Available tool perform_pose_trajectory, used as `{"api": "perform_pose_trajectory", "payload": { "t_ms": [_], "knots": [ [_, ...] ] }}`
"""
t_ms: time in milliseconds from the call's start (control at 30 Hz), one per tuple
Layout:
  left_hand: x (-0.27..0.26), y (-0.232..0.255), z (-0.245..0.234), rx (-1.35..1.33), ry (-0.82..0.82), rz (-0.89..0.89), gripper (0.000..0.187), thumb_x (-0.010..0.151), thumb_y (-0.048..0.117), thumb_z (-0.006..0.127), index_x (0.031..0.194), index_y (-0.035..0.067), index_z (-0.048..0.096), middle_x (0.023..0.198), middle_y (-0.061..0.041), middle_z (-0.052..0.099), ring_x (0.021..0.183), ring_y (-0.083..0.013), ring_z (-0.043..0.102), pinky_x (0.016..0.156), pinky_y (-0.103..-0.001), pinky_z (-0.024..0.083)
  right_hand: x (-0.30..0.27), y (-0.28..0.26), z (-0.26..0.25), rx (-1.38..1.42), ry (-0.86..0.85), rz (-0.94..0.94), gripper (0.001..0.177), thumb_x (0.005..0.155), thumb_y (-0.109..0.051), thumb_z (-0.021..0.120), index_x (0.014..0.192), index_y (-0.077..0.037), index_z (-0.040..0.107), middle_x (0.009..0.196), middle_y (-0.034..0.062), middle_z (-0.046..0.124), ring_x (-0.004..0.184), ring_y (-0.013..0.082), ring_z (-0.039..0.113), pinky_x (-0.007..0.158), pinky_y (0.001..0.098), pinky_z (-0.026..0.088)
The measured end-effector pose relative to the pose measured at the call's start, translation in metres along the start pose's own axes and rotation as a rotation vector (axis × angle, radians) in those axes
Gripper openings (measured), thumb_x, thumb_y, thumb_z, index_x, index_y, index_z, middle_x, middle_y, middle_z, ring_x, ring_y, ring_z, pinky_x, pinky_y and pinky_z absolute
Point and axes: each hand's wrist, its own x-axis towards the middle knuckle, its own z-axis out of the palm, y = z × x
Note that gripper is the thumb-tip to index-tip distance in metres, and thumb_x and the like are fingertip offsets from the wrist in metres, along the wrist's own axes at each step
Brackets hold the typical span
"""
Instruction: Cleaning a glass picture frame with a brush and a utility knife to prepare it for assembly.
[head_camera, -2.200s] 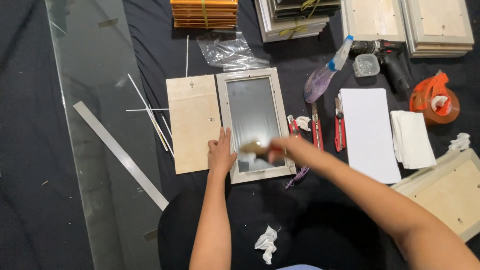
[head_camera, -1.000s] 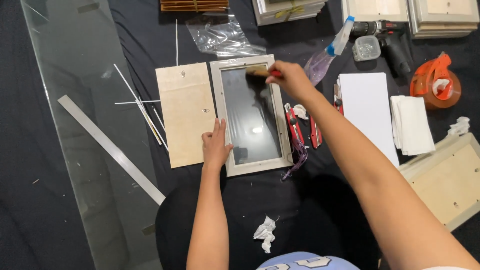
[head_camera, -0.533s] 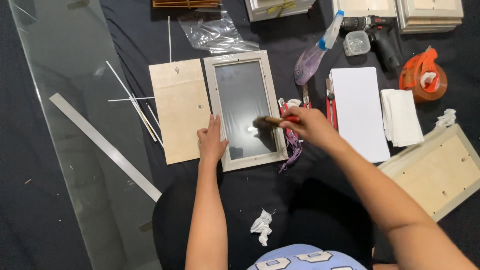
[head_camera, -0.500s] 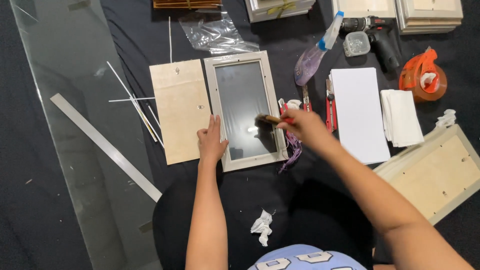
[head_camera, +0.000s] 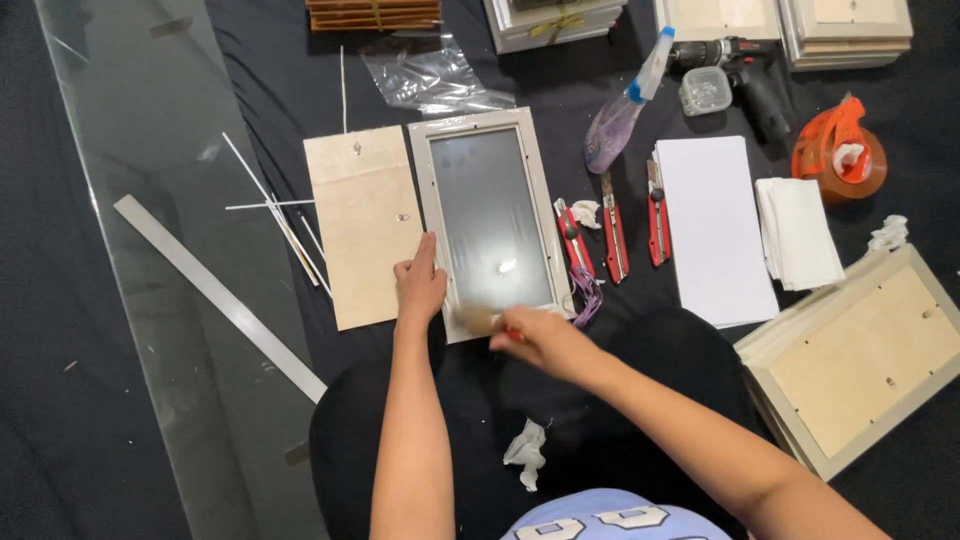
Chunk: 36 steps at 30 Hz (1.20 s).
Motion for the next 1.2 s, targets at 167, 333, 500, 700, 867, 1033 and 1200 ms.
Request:
{"api": "perform_pose_trajectory", "payload": {
  "t_ms": [167, 333, 500, 700, 867, 1033, 1200],
  "knots": [
    [-0.008, -0.01, 0.015, 0.036, 0.196, -0.093, 0.045, 0.096, 0.009, 0.047, 0.141, 0.008, 0.049, 0.141, -0.013, 0.051, 0.124, -0.0354, 0.05, 0.104, -0.047, 0.045, -0.019, 0.057, -0.02, 0.238, 0.252, 0.28, 0.015, 0.093, -0.026, 0.074, 0.099, -0.013, 0.074, 0.084, 0.0128, 0.075, 0.086, 0.0295, 0.073, 0.081, 0.0423, 0.056],
    [-0.014, -0.042, 0.054, 0.2, 0.279, -0.365, 0.027, 0.094, 0.028, 0.051, 0.108, 0.009, 0.064, 0.099, -0.017, 0.07, 0.093, -0.0414, 0.072, 0.072, -0.054, 0.061, -0.005, 0.129, -0.026, 0.692, 0.691, 0.76, 0.026, 0.084, -0.029, 0.064, 0.088, -0.007, 0.076, 0.072, 0.0152, 0.072, 0.063, 0.0199, 0.072, 0.057, 0.0314, 0.058],
    [-0.032, -0.032, 0.081, 0.237, 0.167, -0.336, 0.031, 0.09, 0.025, 0.059, 0.113, 0.003, 0.062, 0.108, -0.022, 0.07, 0.099, -0.0476, 0.07, 0.078, -0.06, 0.059, 0.006, 0.195, 0.028, 0.654, 0.543, 0.954, 0.038, 0.083, -0.021, 0.061, 0.119, -0.011, 0.068, 0.067, 0.0257, 0.069, 0.055, 0.0314, 0.073, 0.048, 0.0395, 0.06],
    [-0.068, 0.028, 0.06, 0.057, 0.203, -0.354, 0.074, 0.087, 0.018, 0.057, 0.151, -0.008, 0.033, 0.134, -0.03, 0.048, 0.118, -0.0546, 0.054, 0.1, -0.06, 0.048, 0.016, 0.149, 0.025, 0.705, 0.602, 1.001, 0.049, 0.077, -0.016, 0.062, 0.121, 0.006, 0.065, 0.087, 0.0304, 0.07, 0.061, 0.0363, 0.075, 0.054, 0.0476, 0.065],
    [-0.037, -0.035, 0.053, -0.063, 0.277, -0.308, 0.06, 0.089, 0.042, 0.066, 0.131, 0.0, 0.058, 0.123, -0.027, 0.062, 0.123, -0.0472, 0.058, 0.105, -0.054, 0.044, 0.009, 0.154, 0.028, 0.789, 0.52, 0.972, 0.051, 0.08, -0.019, 0.063, 0.126, 0.003, 0.066, 0.097, 0.0308, 0.07, 0.066, 0.0361, 0.075, 0.055, 0.0443, 0.063],
    [-0.063, 0.006, -0.003, -0.077, 0.36, -0.159, 0.038, 0.093, 0.035, 0.064, 0.119, 0.008, 0.061, 0.115, -0.019, 0.064, 0.117, -0.0424, 0.062, 0.099, -0.053, 0.05, 0.015, 0.131, 0.019, 0.884, 0.414, 0.942, 0.044, 0.081, -0.02, 0.066, 0.114, 0.009, 0.068, 0.114, 0.0323, 0.068, 0.071, 0.0342, 0.074, 0.065, 0.0425, 0.065],
    [-0.076, 0.035, -0.019, -0.139, 0.367, 0.029, 0.027, 0.104, 0.031, 0.054, 0.1, 0.005, 0.059, 0.091, -0.018, 0.063, 0.094, -0.0404, 0.065, 0.082, -0.052, 0.053, 0.0, 0.105, -0.04, 0.28, 0.551, 0.741, 0.046, 0.098, -0.049, 0.062, 0.09, -0.006, 0.075, 0.082, 0.0218, 0.069, 0.084, 0.0391, 0.068, 0.078, 0.051, 0.048]
  ]
}}
